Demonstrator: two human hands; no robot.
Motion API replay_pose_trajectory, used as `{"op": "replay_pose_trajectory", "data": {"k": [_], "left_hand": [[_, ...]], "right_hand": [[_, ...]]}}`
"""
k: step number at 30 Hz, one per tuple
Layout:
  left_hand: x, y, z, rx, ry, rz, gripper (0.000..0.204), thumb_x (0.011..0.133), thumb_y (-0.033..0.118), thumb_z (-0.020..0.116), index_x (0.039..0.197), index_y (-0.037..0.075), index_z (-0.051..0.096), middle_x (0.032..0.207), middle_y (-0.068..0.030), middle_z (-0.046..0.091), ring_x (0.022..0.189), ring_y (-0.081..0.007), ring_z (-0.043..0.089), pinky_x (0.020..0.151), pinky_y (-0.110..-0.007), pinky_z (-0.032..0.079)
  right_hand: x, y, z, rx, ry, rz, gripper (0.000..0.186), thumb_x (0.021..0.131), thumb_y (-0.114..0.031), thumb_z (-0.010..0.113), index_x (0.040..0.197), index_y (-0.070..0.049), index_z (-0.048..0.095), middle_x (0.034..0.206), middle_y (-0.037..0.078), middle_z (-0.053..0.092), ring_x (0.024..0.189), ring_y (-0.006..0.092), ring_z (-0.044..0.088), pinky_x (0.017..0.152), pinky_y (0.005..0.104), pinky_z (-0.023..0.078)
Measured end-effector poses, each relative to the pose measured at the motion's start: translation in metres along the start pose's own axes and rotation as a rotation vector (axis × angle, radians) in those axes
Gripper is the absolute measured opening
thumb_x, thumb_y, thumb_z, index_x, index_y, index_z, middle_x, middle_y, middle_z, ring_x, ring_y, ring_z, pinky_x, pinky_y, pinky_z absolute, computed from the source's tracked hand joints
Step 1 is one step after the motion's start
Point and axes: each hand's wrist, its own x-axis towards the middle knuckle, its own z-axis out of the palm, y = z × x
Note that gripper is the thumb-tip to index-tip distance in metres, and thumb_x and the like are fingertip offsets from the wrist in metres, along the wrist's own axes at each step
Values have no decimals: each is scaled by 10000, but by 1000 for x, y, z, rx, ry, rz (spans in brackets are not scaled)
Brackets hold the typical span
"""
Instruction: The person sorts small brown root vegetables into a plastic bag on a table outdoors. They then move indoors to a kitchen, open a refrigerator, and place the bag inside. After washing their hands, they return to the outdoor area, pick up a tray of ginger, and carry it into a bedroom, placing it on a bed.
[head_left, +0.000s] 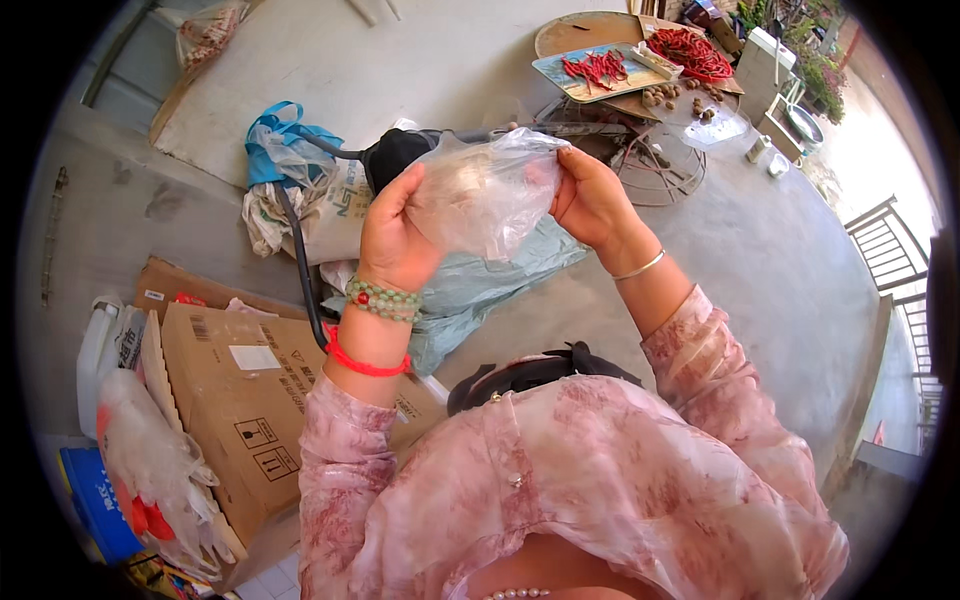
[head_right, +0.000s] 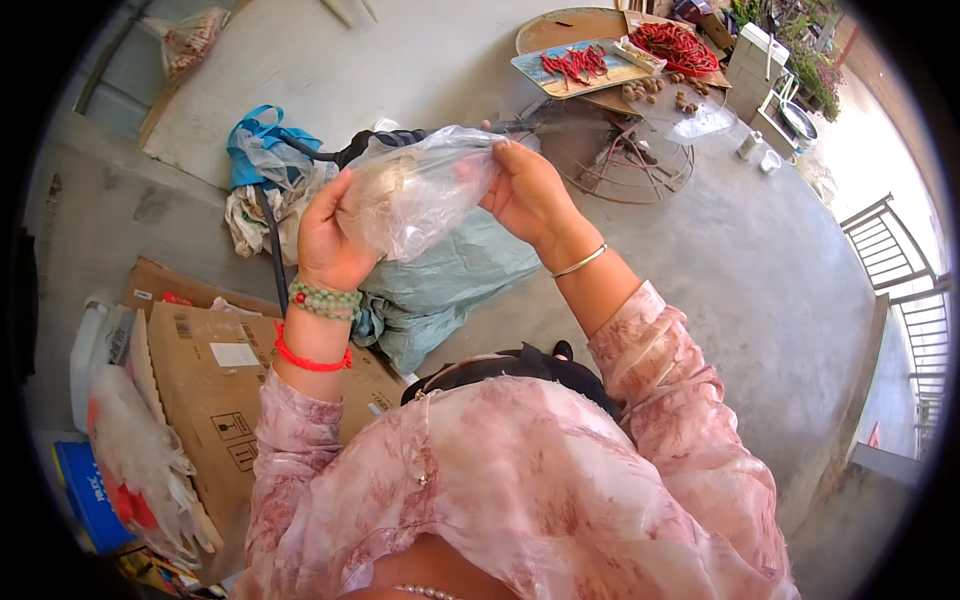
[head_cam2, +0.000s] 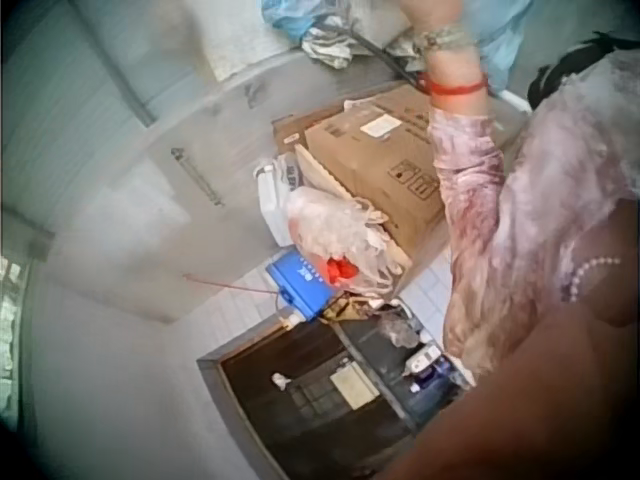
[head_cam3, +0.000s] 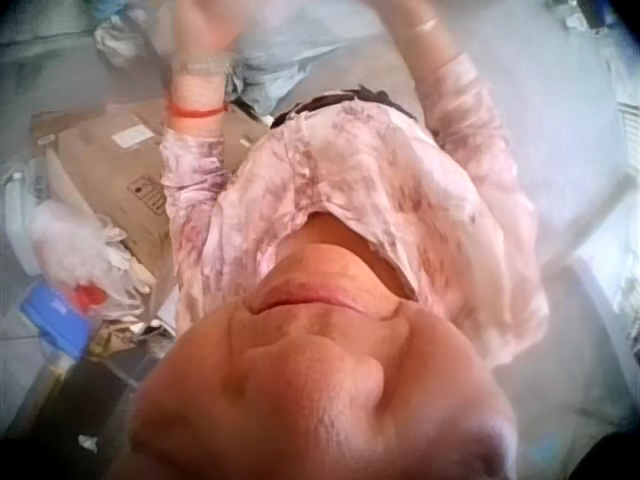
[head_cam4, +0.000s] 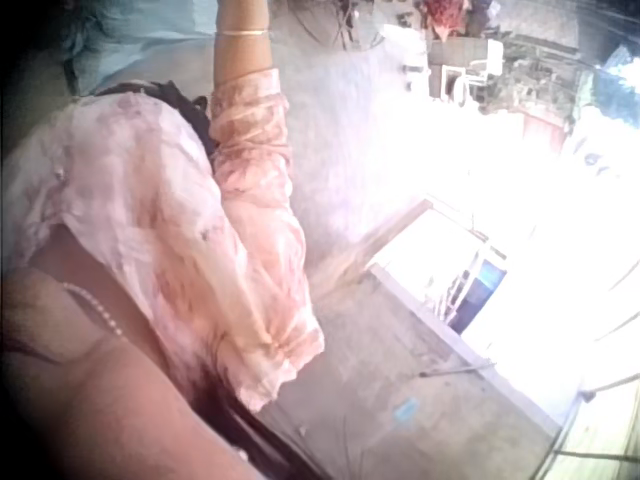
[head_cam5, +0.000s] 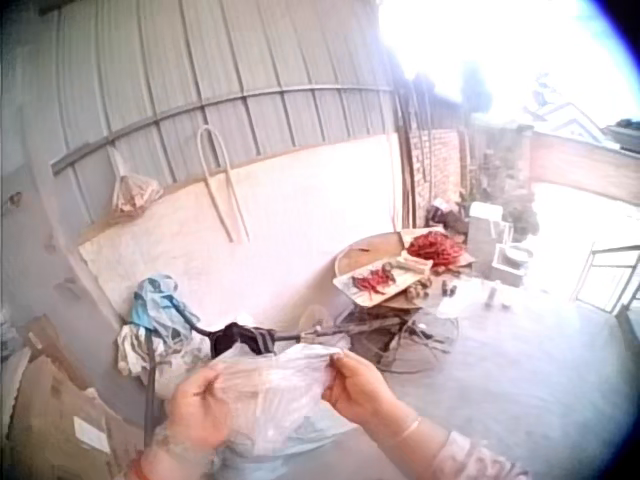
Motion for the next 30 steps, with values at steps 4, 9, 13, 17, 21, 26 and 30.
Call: {"op": "replay_pose_trajectory", "data": {"k": [4,9,13,17,21,26,30], "left_hand": [[54,-41,23,-121,-52,-189,410,891,285,458,1172,-13,468,1153,-149,535,1071,-267,509,936,-398,391],[131,-78,30,3,-165,-517,495,871,352,495,1197,-17,443,1187,-138,508,1088,-249,501,930,-390,395],[189,-117,37,90,-319,-534,518,833,308,561,1198,-34,430,1167,-141,520,1064,-223,514,928,-352,395],[251,-150,55,37,-515,-598,565,778,212,620,1226,-54,401,1197,-145,501,1084,-224,509,934,-338,393],[311,-190,62,450,-545,-588,360,735,43,627,1080,4,531,998,-59,586,867,-116,562,755,-238,441],[399,-250,62,786,-365,-138,100,727,19,616,781,83,561,673,52,530,577,-27,460,477,-171,350],[439,-279,100,742,-116,-107,107,779,99,612,723,100,520,678,24,552,516,-42,490,392,-196,381]], "right_hand": [[1,-44,-40,149,152,14,252,942,-178,311,1034,-25,488,915,65,577,745,163,570,682,296,497],[-11,-105,-138,343,-105,-135,320,950,-271,315,1052,-40,511,971,96,595,902,217,572,847,375,456],[-46,-155,-146,340,135,-233,311,950,-303,319,1035,-53,482,904,114,576,727,175,554,662,312,481],[-53,-195,-189,367,-109,-281,355,919,-315,409,1171,-72,468,1071,176,552,696,170,590,555,244,488],[-54,-242,-174,169,148,-410,414,903,-297,449,1252,-80,401,1188,220,469,723,178,593,507,206,453],[-62,-283,-207,-323,186,-560,367,835,-171,546,1162,-35,447,1009,153,571,740,164,596,531,204,429],[-66,-299,-221,-1164,410,-380,280,766,-99,585,1026,-31,505,823,80,605,682,180,592,551,240,436]]}}
